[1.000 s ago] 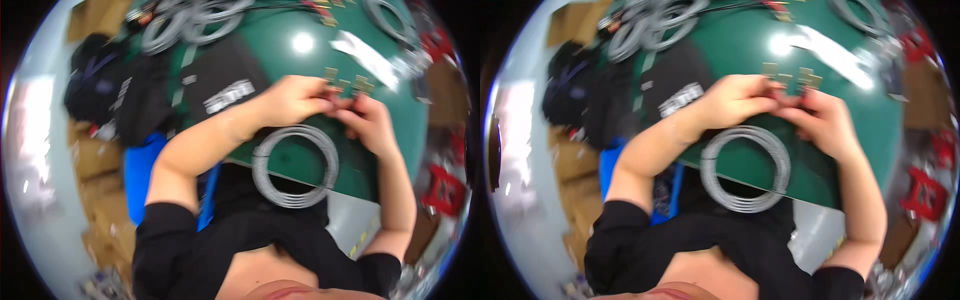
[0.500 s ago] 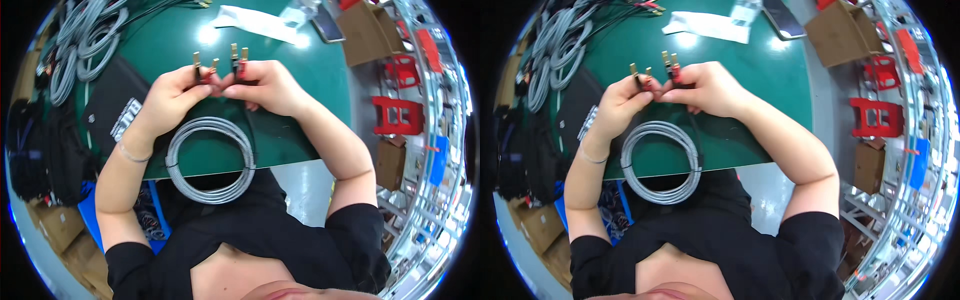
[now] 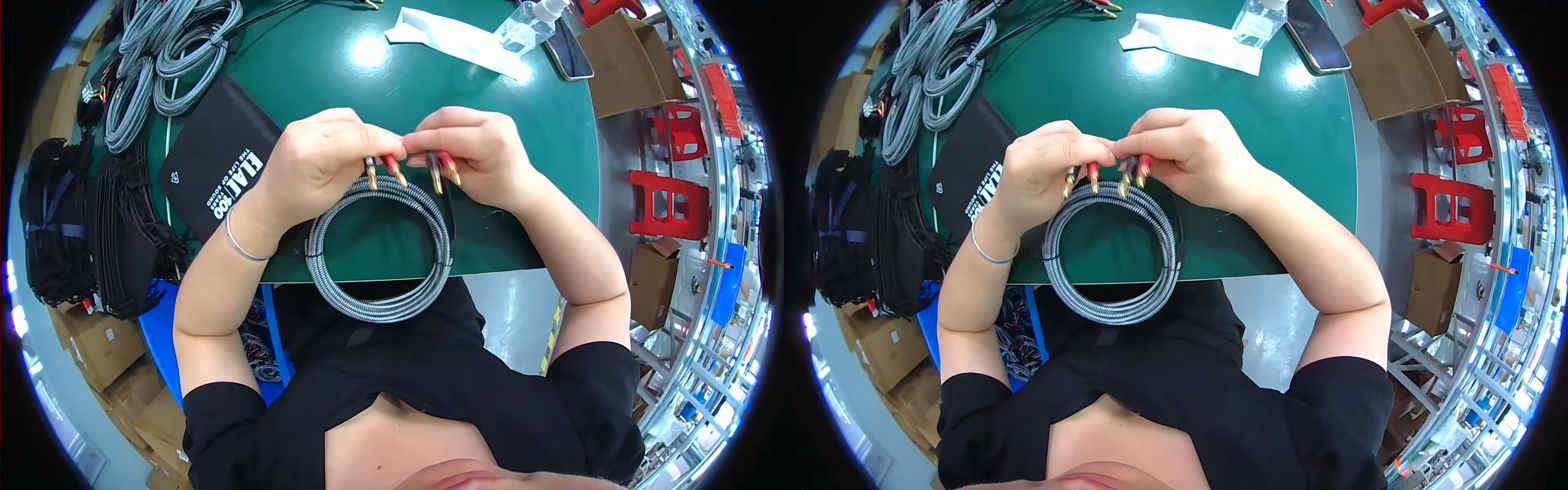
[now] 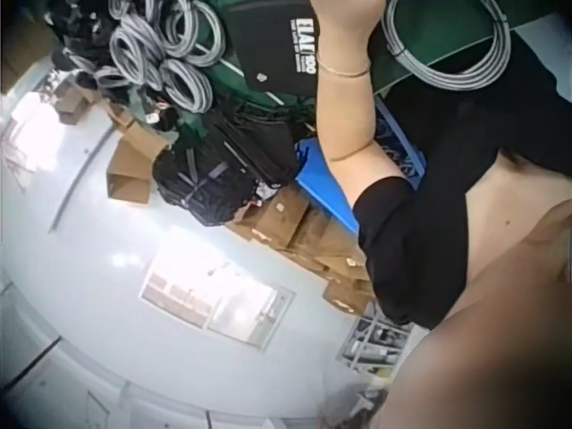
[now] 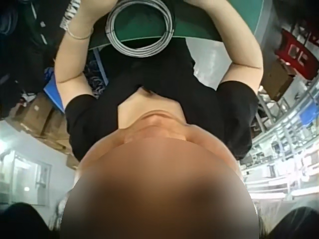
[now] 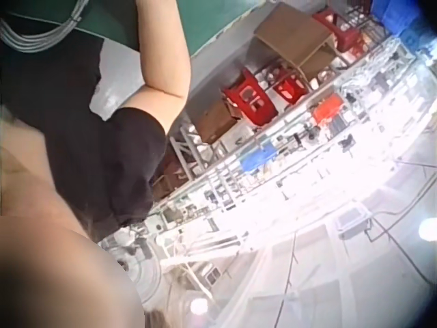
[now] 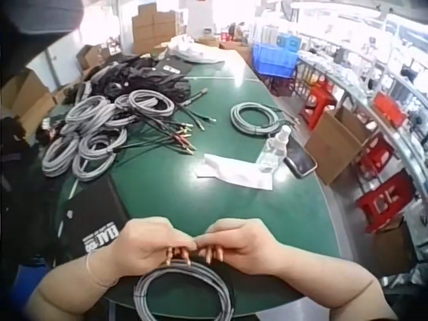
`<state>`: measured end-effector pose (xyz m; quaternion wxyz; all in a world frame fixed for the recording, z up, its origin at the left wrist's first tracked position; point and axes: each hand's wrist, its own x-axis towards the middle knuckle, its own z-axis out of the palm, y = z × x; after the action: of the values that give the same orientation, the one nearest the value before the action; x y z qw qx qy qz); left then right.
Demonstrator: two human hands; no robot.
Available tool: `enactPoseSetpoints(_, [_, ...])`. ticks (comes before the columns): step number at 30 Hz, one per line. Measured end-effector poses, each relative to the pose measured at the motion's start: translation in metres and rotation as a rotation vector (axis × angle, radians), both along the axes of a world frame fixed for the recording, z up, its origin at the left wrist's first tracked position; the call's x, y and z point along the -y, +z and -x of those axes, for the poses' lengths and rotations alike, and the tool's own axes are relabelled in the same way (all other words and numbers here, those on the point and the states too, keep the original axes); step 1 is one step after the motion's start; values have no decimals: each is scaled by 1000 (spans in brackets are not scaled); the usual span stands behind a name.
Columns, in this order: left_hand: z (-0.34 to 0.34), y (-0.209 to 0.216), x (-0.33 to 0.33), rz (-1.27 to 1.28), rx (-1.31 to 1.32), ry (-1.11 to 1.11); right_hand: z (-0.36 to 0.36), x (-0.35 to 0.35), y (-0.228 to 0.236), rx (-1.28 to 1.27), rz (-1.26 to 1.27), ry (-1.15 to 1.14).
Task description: The recorder is inspecting coiled cables and placing them into black pouches at a factory workbench.
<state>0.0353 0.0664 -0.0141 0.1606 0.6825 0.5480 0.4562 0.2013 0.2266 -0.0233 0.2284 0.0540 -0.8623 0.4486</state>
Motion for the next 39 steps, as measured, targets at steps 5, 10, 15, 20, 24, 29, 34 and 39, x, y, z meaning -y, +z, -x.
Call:
enactPoseSetpoints(5, [1, -6, -3, -199, -182, -9, -2, 5, 5, -175, -327, -51])
enactPoseSetpoints(10, [0, -5, 0, -197, -182, -3, -3, 8, 8, -218, -379, -74])
enactPoseSetpoints(15, [-1, -2, 1, -187, -177, 2, -2, 9, 5, -235, -352, -85])
enactPoseSetpoints(20, [-2, -2, 0, -178, -165, -1, -3, 8, 6, -217, -335, -81])
enactPoseSetpoints(24, [-2, -2, 0, -180, -153, -1, -3, 8, 6, -205, -324, -82])
enactPoseSetpoints(29, [-1, -1, 0, -152, -99, 12, -3, 9, 4, -125, -237, -86])
enactPoseSetpoints(34, [-2, 1, -1, -76, 35, 141, -4, 9, 9, 21, -104, -165])
enactPoseSetpoints(39, [0, 3, -1, -117, 22, 110, -6, 4, 8, -8, -63, -129])
